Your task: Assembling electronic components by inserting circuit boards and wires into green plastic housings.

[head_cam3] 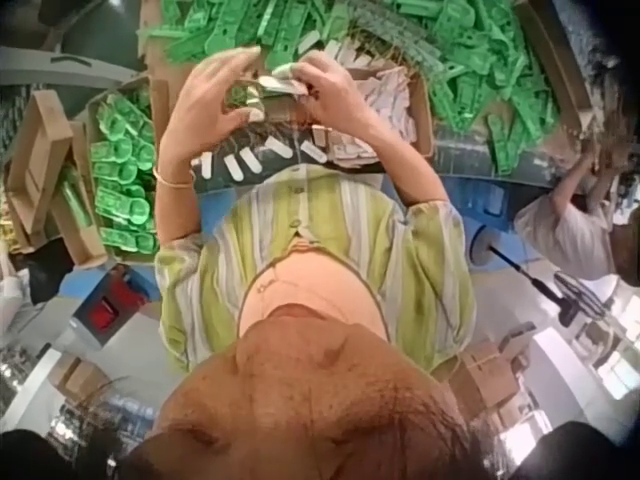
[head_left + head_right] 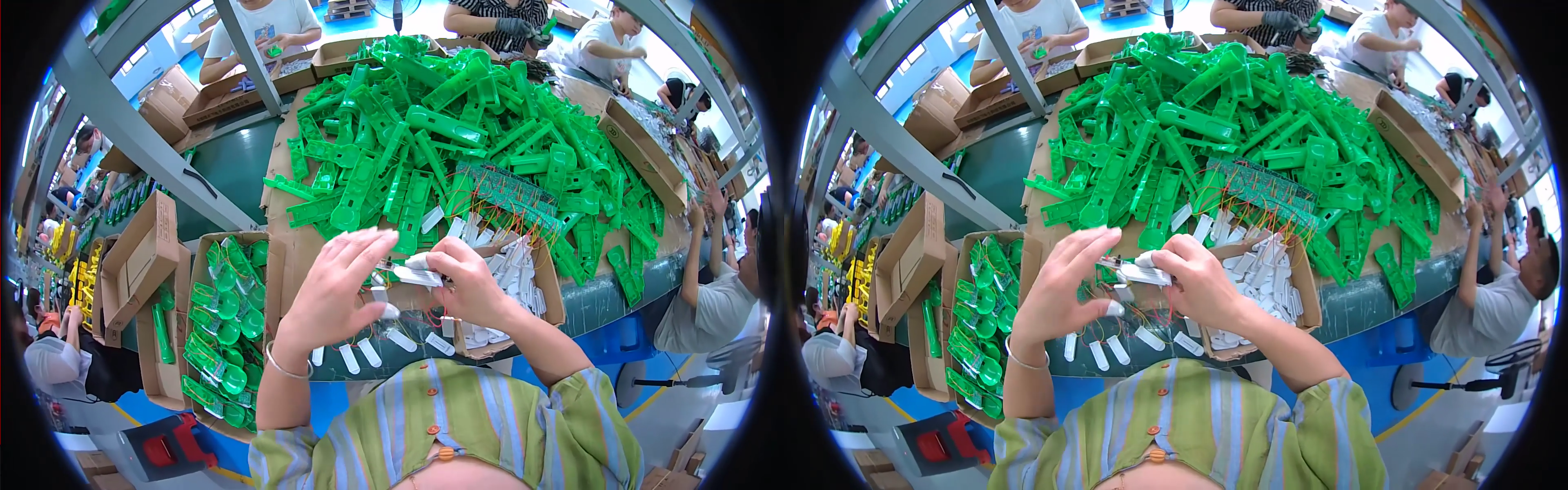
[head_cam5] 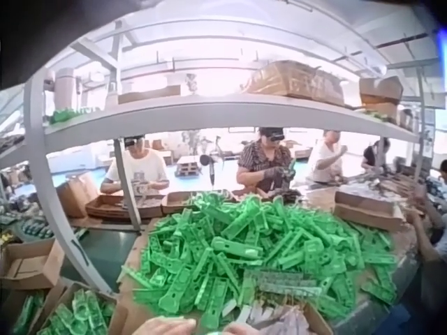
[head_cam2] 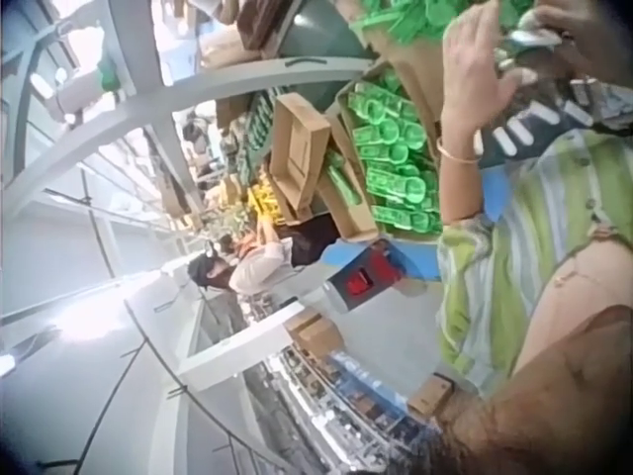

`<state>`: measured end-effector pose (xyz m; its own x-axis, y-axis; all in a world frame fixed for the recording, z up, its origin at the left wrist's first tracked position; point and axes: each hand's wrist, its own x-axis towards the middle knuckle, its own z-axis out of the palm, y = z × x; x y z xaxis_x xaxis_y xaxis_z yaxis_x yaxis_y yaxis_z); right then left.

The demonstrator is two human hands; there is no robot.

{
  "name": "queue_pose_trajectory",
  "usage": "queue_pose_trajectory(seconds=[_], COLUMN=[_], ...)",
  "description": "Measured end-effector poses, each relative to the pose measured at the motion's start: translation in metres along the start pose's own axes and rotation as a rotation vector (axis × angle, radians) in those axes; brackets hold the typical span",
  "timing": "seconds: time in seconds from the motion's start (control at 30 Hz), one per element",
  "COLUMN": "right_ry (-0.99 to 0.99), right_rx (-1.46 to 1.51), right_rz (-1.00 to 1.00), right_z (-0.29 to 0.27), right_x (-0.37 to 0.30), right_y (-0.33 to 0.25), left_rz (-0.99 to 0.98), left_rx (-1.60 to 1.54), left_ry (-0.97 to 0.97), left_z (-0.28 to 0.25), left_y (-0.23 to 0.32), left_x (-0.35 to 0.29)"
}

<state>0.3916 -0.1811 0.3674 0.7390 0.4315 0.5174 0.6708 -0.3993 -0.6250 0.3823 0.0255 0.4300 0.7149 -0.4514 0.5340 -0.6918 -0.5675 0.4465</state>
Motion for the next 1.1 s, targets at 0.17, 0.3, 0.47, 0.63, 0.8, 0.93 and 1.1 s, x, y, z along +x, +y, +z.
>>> queue_pose_trajectory(seconds=[0.17, 0.3, 0.47, 0.63, 0.8, 0.93, 1.1], right_ry=[0.017, 0.058, 0.220, -0.398, 0.133, 0.024, -0.095], right_rx=[-0.037, -0.025, -0.122, -0.124, -0.298, -0.388, -0.376], right_rz=[-0.118, -0.196, -0.322, -0.334, -0.274, -0.301, -0.318], right_z=[0.007, 0.004, -0.017, -0.040, -0.042, -0.006, 0.004], right_x=[0.005, 0.005, -0.003, -0.019, 0.018, 0.029, 0.024], right_y=[-0.007, -0.007, -0.026, -0.049, -0.063, -0.049, -0.039], left_rz=[-0.016, 0.086, -0.116, -0.202, -0.149, -0.183, -0.166], left_rx=[0.139, 0.295, 0.245, 0.166, 0.159, -0.075, 0.210], left_ry=[-0.139, -0.041, 0.116, 0.213, 0.126, 0.153, 0.160], left_z=[0.007, 0.008, 0.003, -0.008, -0.010, -0.001, -0.021], left_y=[-0.013, -0.014, -0.026, -0.031, -0.007, 0.010, 0.019], left_x=[-0.015, -0.017, -0.035, -0.037, -0.043, -0.051, -0.063])
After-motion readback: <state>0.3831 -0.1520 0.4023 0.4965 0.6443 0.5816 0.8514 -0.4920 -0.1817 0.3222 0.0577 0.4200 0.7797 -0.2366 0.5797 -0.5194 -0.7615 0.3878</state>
